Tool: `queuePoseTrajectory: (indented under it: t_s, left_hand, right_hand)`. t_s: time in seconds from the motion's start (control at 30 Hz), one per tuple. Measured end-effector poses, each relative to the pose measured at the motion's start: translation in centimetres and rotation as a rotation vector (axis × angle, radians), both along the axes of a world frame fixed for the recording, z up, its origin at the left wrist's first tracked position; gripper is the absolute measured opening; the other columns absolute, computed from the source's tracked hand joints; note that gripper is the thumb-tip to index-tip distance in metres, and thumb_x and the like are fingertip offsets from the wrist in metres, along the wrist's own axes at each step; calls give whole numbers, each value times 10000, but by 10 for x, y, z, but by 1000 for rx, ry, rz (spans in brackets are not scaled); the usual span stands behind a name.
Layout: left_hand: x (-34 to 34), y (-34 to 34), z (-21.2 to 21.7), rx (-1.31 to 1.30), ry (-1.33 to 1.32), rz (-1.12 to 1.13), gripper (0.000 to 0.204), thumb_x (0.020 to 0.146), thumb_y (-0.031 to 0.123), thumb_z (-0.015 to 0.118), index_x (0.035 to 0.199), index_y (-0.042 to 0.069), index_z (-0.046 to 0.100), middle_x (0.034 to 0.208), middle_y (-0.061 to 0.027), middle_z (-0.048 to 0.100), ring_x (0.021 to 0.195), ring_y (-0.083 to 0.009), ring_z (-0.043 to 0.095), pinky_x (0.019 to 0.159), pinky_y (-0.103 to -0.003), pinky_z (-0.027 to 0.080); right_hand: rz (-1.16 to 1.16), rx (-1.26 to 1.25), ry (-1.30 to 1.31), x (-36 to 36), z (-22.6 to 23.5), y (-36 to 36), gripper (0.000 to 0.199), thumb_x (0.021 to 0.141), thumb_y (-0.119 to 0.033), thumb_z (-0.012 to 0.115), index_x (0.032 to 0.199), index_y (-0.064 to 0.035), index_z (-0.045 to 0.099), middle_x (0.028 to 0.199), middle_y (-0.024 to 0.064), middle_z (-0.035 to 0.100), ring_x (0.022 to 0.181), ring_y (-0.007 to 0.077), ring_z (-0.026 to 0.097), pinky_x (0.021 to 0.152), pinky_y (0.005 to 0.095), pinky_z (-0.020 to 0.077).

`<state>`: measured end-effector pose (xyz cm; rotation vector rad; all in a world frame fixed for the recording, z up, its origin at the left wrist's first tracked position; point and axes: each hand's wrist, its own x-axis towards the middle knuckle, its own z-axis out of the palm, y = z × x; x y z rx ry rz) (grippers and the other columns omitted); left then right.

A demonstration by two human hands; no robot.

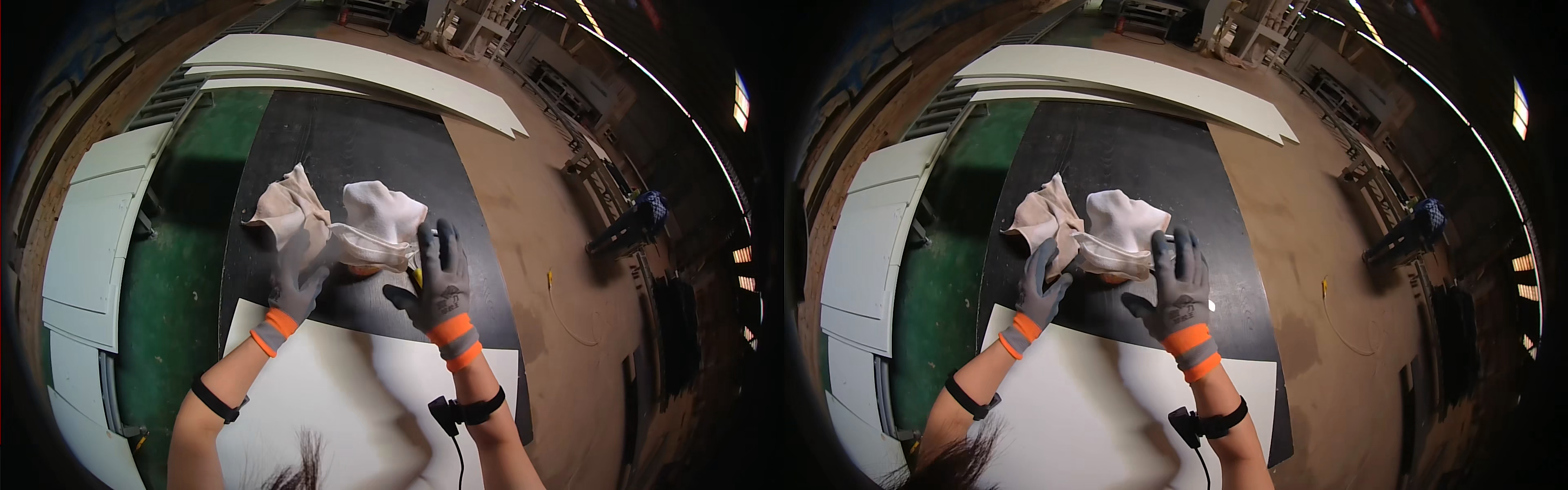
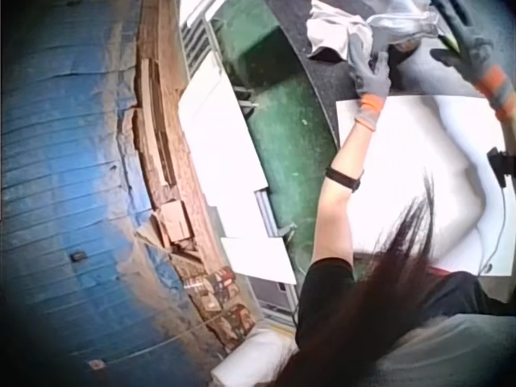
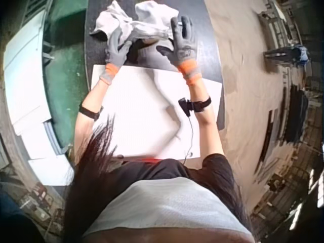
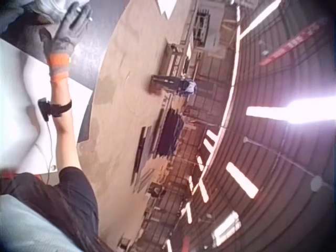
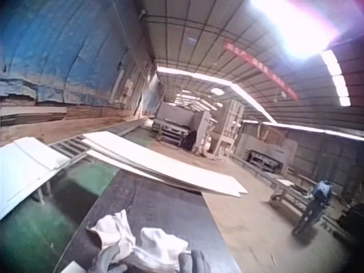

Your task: Scrape and wipe down white wooden panels to prepare or clean them in a manufacturing facility.

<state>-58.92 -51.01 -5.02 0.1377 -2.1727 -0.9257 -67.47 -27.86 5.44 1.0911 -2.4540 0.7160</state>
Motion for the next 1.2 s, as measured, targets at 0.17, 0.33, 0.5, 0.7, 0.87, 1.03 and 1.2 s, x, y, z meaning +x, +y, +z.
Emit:
queuePoseTrajectory:
  t_s: [0.17,0.33,0.5,0.7,0.87,1.03,1.2]
  left_hand:
    - [-17,27,38,1115,-1,-438,560,1018,325,417,1463,13,282,1409,-130,433,1276,-226,446,1068,-356,377]
    - [-13,26,67,1246,56,-825,562,1022,363,346,1506,113,208,1431,-220,408,1272,-349,475,1098,-457,339]
    - [-3,22,124,1290,172,-971,684,979,366,442,1493,37,133,1398,-223,429,1287,-360,460,1096,-442,354]
    - [-59,-31,18,599,-226,-471,775,928,263,613,1495,34,138,1460,-214,311,1384,-321,313,1122,-391,310]
    - [-91,9,-23,524,-363,-426,1247,670,229,870,1490,56,-53,1475,-141,259,1354,-264,333,1113,-377,321]
    - [-113,44,-27,533,-382,-299,893,653,176,868,1366,55,345,1301,-76,508,1211,-195,500,1021,-308,428]
    - [-102,67,4,136,-369,-567,606,629,114,837,1163,81,553,1193,-93,590,1135,-249,562,930,-364,476]
  right_hand:
    - [94,305,314,-14,14,-58,1064,560,-347,858,1469,-218,319,1528,182,234,1424,409,185,1152,565,153]
    - [22,235,318,-36,-11,-67,687,771,-172,641,1418,-165,411,1514,168,296,1420,388,224,1151,547,158]
    - [55,-833,-773,-43,21,-42,342,884,-191,623,1162,1,567,1057,100,634,998,213,604,852,298,485]
    - [510,-1606,-1520,-62,-11,38,455,924,-415,566,1187,-45,533,1008,83,635,808,206,639,565,304,521]
    - [276,-1658,-1483,-28,-24,64,441,904,-406,608,1187,-71,553,977,78,636,751,216,634,457,285,442]
    - [335,-1711,-1417,-16,-54,101,468,915,-376,598,1249,-57,523,1138,121,610,1002,265,622,803,401,541]
    - [435,-1798,-1490,23,-52,117,494,934,-366,573,1295,-42,480,1204,132,579,1064,266,599,897,419,519]
